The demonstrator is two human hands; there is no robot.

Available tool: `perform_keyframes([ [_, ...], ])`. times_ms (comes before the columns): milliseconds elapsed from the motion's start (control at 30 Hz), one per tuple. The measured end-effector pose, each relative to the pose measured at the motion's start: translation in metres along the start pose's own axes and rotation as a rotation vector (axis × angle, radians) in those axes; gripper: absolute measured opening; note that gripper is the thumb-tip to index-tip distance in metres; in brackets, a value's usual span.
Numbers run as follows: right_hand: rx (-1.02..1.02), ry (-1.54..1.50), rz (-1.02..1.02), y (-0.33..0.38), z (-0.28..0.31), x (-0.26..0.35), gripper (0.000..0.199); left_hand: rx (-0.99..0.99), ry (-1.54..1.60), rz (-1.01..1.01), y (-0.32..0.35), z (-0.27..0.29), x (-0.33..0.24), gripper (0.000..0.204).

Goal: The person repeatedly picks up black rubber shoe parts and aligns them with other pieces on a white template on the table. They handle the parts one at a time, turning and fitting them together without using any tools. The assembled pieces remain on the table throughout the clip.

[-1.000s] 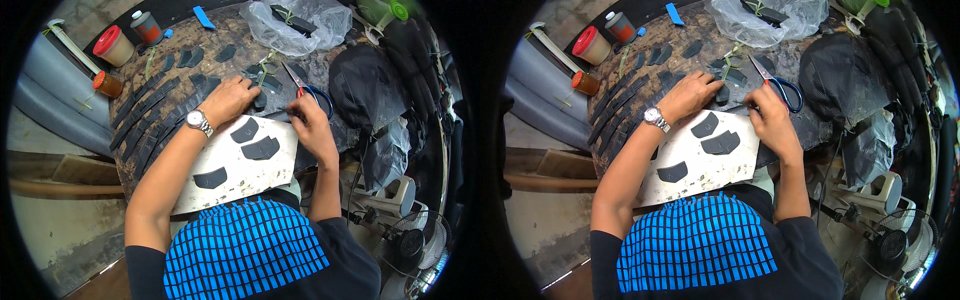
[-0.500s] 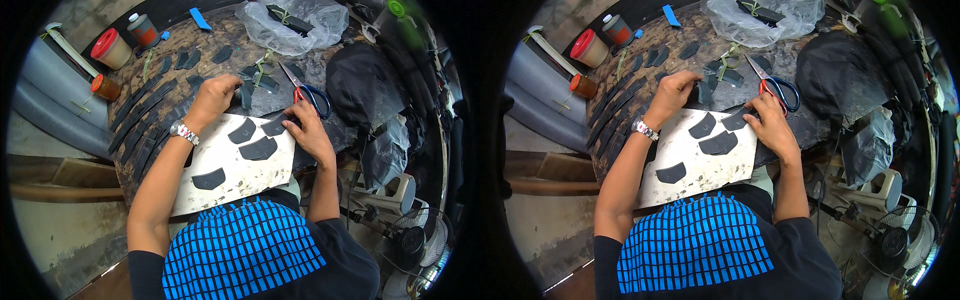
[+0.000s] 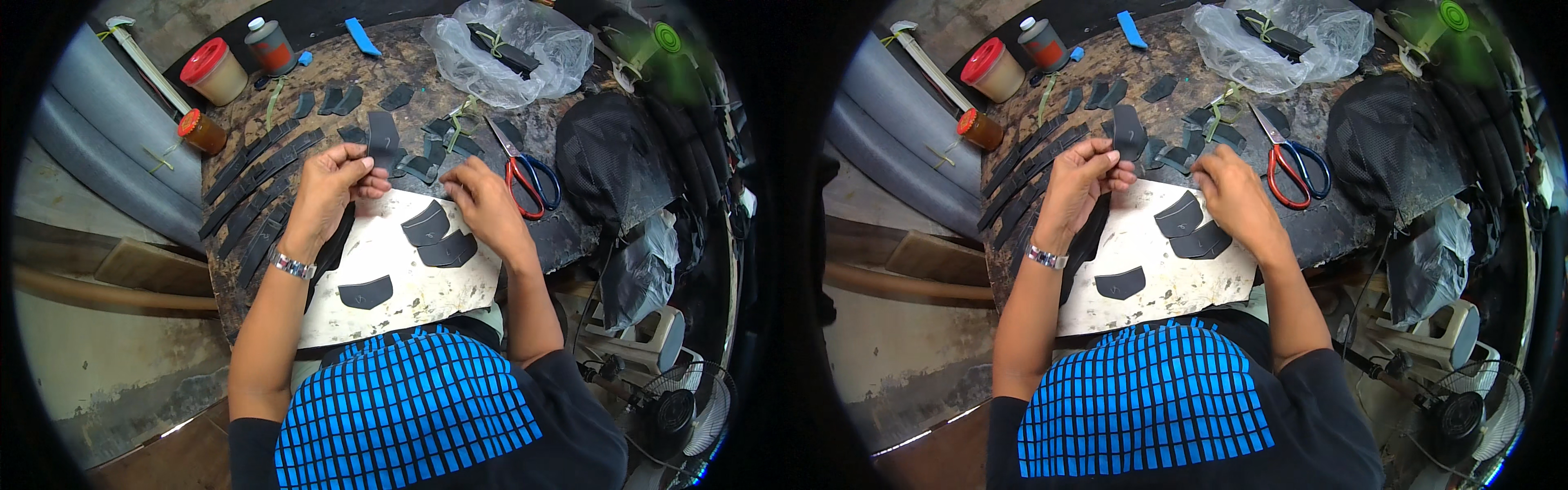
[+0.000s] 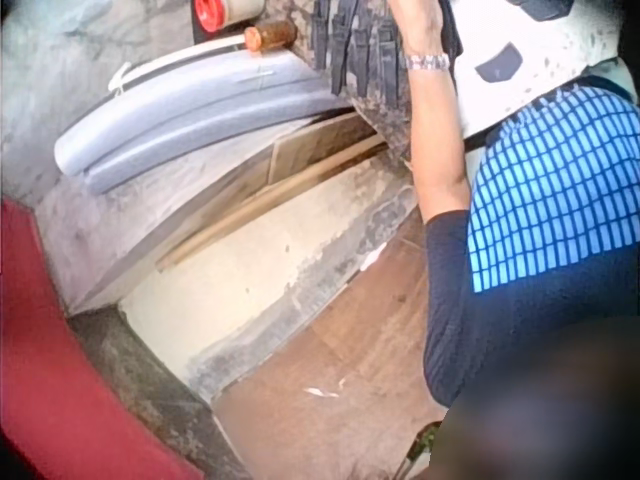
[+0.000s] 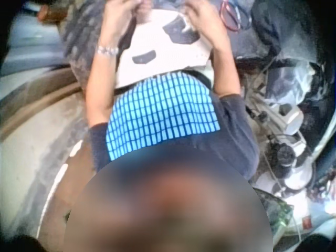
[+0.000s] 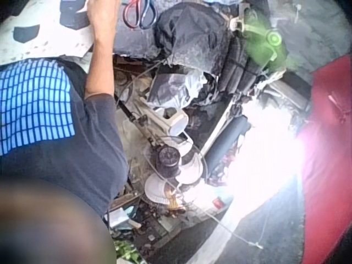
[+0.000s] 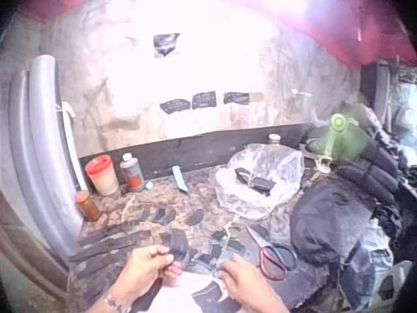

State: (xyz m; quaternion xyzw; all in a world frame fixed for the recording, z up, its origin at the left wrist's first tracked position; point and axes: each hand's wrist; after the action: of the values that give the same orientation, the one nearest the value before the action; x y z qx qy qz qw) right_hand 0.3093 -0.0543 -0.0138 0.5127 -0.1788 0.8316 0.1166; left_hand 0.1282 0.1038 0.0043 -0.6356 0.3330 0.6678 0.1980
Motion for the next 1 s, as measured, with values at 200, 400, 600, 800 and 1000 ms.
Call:
perform_keyframes([
  [200,0.072,0.150,0.083,-0.055,0.002,-0.025,0.020,0.047,-0.219,0.046,0.028,0.013,-0.005,0.033],
  [400,0.257,0.303,-0.037,-0.064,-0.014,-0.030,0.042,0.371,-0.519,0.161,0.056,0.024,-0.013,0.024],
  [600,0.261,0.102,-0.069,-0.062,-0.011,-0.030,0.033,0.502,-0.398,0.020,0.060,-0.025,0.003,0.028],
  [800,0.152,-0.099,-0.056,-0.038,0.013,-0.030,0.026,0.281,-1.169,-0.357,0.060,-0.061,0.021,0.032],
  [1000,0.152,-0.409,-0.225,-0.010,0.020,-0.035,0.017,0.178,-1.430,-0.434,0.069,-0.064,0.015,0.034],
])
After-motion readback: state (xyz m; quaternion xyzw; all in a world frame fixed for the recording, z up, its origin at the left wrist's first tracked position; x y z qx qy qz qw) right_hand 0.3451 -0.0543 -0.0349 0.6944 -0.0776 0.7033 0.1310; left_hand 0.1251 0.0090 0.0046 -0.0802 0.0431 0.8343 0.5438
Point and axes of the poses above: each hand's wrist, its own y-axis away from the middle knuckle, its own z-axis out of the back of the hand, x = y × z, and after that the axes turned 13 degrees about -y, right-handed
